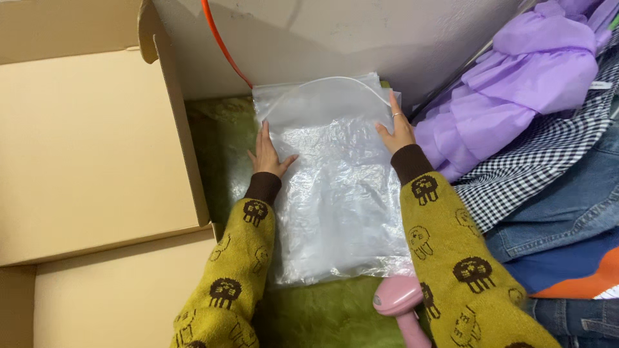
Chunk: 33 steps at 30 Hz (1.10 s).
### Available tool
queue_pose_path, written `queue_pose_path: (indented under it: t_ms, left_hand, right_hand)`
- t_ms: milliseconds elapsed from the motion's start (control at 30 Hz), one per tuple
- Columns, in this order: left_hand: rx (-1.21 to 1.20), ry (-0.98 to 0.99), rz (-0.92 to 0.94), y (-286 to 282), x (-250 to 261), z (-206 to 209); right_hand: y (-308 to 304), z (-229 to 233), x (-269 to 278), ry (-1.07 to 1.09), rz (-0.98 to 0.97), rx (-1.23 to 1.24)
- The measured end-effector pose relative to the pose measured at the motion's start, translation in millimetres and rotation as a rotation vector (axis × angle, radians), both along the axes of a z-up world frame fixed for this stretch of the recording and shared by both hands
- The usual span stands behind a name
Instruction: The person removes a black shirt from a shipping box, places it on a hanger, and hangs it on a clothing rack before organizing shipping materials and stacking shipping boxes.
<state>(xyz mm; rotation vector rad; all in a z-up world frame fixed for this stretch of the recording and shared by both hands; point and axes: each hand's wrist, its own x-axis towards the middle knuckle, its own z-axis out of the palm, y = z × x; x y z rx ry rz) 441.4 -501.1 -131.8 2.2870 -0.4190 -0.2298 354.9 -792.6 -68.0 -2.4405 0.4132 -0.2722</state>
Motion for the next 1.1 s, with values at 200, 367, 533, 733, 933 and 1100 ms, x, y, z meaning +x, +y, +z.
queue_pose_path:
  t_ms: [200,367,533,733,933,1100]
  left_hand:
    - [0.042,0.014,-0.057,1,1,-7]
    - [0.175,-0.020,-0.085,-1,-2,-9]
    - [0.234,-0.024,-0.057,-10,-1,-11]
    - [0.290,-0.049,0.010,-21,-3,-7]
    - [0.235,-0.122,0.042,-17,-13,6]
    - [0.119,-0.216,0.124,2,-22,18]
  right_hand:
    - [16,6,1,-0.028,0.011,0.082]
    - [7,5,-8,0.005,-0.022,0.147]
    - [-6,-5,-15,-0.058,-0.087,0.210]
    - [-9,-1,-29,-0.108,-0.071,0.266]
    - [-4,15,-49,-0.222,-0.035,0.317]
    - [7,42,-72,-0.296,-0.035,0.300]
